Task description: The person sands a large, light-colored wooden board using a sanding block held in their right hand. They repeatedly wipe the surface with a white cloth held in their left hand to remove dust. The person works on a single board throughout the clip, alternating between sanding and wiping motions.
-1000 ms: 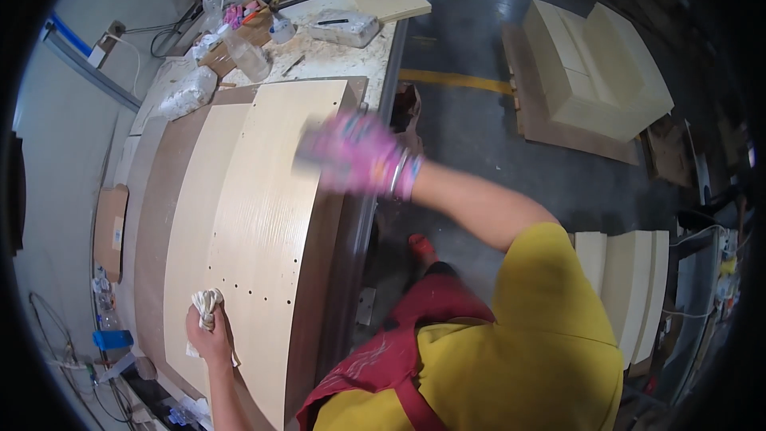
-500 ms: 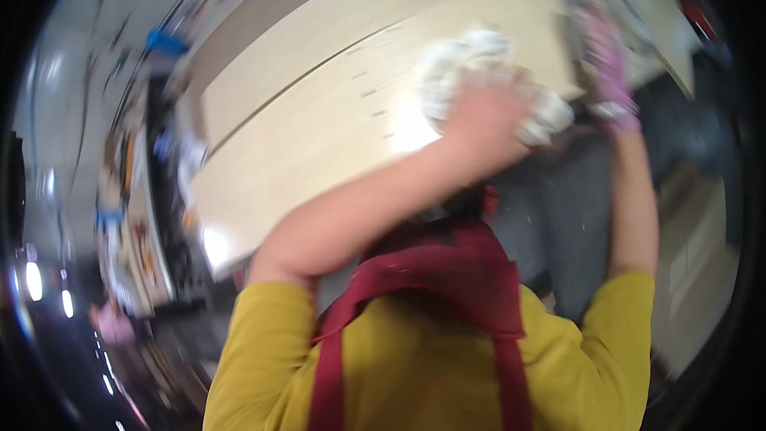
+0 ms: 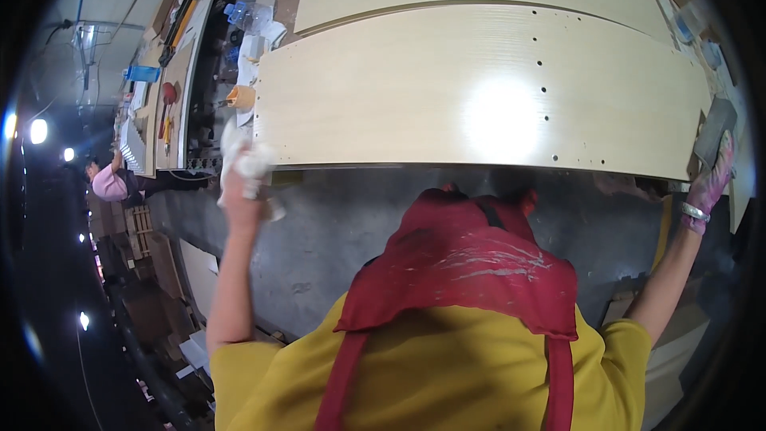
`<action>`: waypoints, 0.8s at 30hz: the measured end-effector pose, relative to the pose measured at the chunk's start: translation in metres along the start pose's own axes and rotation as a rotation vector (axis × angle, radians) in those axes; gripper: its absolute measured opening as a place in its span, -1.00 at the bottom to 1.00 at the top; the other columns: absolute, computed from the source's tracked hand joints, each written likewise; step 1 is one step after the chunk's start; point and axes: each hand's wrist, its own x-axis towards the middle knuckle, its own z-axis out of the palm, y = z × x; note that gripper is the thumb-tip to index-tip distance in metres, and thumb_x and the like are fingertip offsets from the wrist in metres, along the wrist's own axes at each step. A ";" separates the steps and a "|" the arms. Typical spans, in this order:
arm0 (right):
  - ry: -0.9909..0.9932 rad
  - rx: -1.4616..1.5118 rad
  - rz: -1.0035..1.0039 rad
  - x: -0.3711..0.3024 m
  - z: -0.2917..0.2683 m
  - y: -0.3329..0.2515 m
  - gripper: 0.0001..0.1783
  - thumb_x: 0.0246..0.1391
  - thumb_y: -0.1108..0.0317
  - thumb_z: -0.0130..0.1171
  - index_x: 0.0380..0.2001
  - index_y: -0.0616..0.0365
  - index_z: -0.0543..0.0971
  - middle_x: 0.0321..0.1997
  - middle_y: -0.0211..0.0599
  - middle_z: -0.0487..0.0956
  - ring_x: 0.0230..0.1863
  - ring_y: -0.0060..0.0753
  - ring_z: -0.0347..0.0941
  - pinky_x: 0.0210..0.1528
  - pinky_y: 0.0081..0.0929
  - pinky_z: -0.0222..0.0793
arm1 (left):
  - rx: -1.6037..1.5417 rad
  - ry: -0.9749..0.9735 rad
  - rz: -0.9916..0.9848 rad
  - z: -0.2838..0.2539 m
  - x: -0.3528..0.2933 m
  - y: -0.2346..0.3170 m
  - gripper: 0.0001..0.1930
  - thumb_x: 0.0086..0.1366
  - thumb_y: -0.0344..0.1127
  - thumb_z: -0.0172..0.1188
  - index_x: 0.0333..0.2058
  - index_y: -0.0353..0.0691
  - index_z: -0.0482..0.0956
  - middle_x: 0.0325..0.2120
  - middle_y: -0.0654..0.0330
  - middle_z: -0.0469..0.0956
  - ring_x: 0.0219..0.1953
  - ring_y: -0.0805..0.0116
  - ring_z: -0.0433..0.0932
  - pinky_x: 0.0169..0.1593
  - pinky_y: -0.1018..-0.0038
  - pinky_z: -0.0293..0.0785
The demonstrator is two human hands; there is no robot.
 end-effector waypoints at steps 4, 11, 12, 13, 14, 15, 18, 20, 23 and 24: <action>-0.071 -0.360 -0.334 -0.007 -0.002 -0.010 -0.55 0.30 0.52 -0.25 0.22 0.27 0.36 0.31 -0.05 0.35 0.34 -0.15 0.24 0.40 -0.29 0.10 | 0.018 0.190 -0.267 -0.054 0.001 -0.027 -0.63 0.29 -0.26 0.25 0.00 -0.35 0.55 -0.11 0.02 0.62 -0.07 0.25 0.60 0.01 0.42 0.45; 0.032 -0.283 -0.219 -0.016 0.018 -0.063 -0.55 0.26 0.61 -0.26 0.17 0.28 0.41 0.26 -0.07 0.41 0.31 -0.15 0.29 0.39 -0.30 0.13 | 0.091 -0.265 0.283 0.039 0.038 0.088 -0.34 0.15 -0.13 0.30 0.16 -0.32 0.34 0.20 -0.01 0.35 0.22 -0.03 0.34 0.14 0.10 0.30; 0.045 -0.296 -0.227 -0.017 0.022 -0.066 -0.54 0.25 0.63 -0.26 0.17 0.27 0.42 0.25 -0.07 0.42 0.30 -0.15 0.30 0.39 -0.30 0.13 | 0.066 -0.302 0.373 0.045 0.041 0.105 -0.27 0.11 -0.09 0.32 0.20 -0.32 0.29 0.23 0.00 0.32 0.25 -0.06 0.30 0.13 0.03 0.29; 0.048 -0.322 -0.238 -0.018 0.024 -0.072 -0.53 0.23 0.65 -0.26 0.16 0.27 0.43 0.25 -0.07 0.42 0.30 -0.14 0.30 0.39 -0.29 0.13 | 0.076 -0.315 0.467 0.057 0.041 0.130 -0.30 0.12 -0.10 0.31 0.18 -0.31 0.32 0.23 0.01 0.33 0.24 -0.06 0.31 0.12 0.01 0.29; 0.057 -0.300 -0.230 -0.019 0.022 -0.074 -0.56 0.26 0.58 -0.24 0.16 0.27 0.43 0.25 -0.07 0.41 0.29 -0.15 0.30 0.38 -0.31 0.13 | 0.083 -0.330 0.560 0.071 0.039 0.157 -0.33 0.14 -0.11 0.30 0.17 -0.31 0.34 0.22 0.02 0.33 0.23 -0.05 0.33 0.11 -0.02 0.29; 0.062 -0.265 -0.224 -0.019 0.023 -0.075 -0.58 0.29 0.51 -0.22 0.16 0.28 0.43 0.25 -0.07 0.41 0.29 -0.16 0.30 0.36 -0.32 0.14 | 0.061 -0.331 0.637 0.086 0.038 0.184 -0.34 0.09 -0.15 0.32 0.14 -0.28 0.36 0.19 0.00 0.36 0.21 -0.02 0.35 0.10 0.05 0.31; 0.042 -0.332 -0.326 -0.015 0.025 -0.062 -0.56 0.40 0.31 -0.26 0.19 0.26 0.41 0.30 -0.08 0.36 0.32 -0.22 0.25 0.38 -0.34 0.09 | -0.178 -0.404 0.813 0.126 0.039 0.262 -0.36 0.03 -0.28 0.30 0.14 -0.21 0.39 0.15 -0.01 0.38 0.20 -0.03 0.36 0.09 0.06 0.33; 0.009 -0.301 -0.229 -0.014 0.015 -0.045 -0.56 0.39 0.37 -0.30 0.21 0.26 0.39 0.31 -0.07 0.35 0.34 -0.17 0.24 0.40 -0.31 0.07 | -0.203 -0.337 0.959 0.154 0.032 0.305 -0.41 0.11 -0.37 0.15 0.18 -0.23 0.35 0.20 -0.05 0.33 0.20 -0.13 0.34 0.20 -0.05 0.27; 0.005 -0.361 -0.325 -0.019 0.008 -0.024 -0.54 0.41 0.30 -0.30 0.23 0.26 0.38 0.32 -0.10 0.34 0.34 -0.22 0.22 0.40 -0.33 0.06 | -0.220 -0.311 0.965 0.144 0.044 0.291 -0.43 0.12 -0.23 0.22 0.13 -0.24 0.40 0.15 -0.09 0.37 0.19 -0.06 0.33 0.24 -0.06 0.20; 0.007 -0.382 -0.358 -0.019 0.001 -0.025 -0.54 0.41 0.29 -0.30 0.23 0.25 0.37 0.32 -0.11 0.34 0.34 -0.24 0.22 0.40 -0.34 0.06 | -0.255 -0.322 0.896 0.133 0.055 0.267 -0.42 0.11 -0.15 0.27 0.10 -0.22 0.42 0.11 -0.09 0.40 0.17 -0.06 0.35 0.23 -0.06 0.20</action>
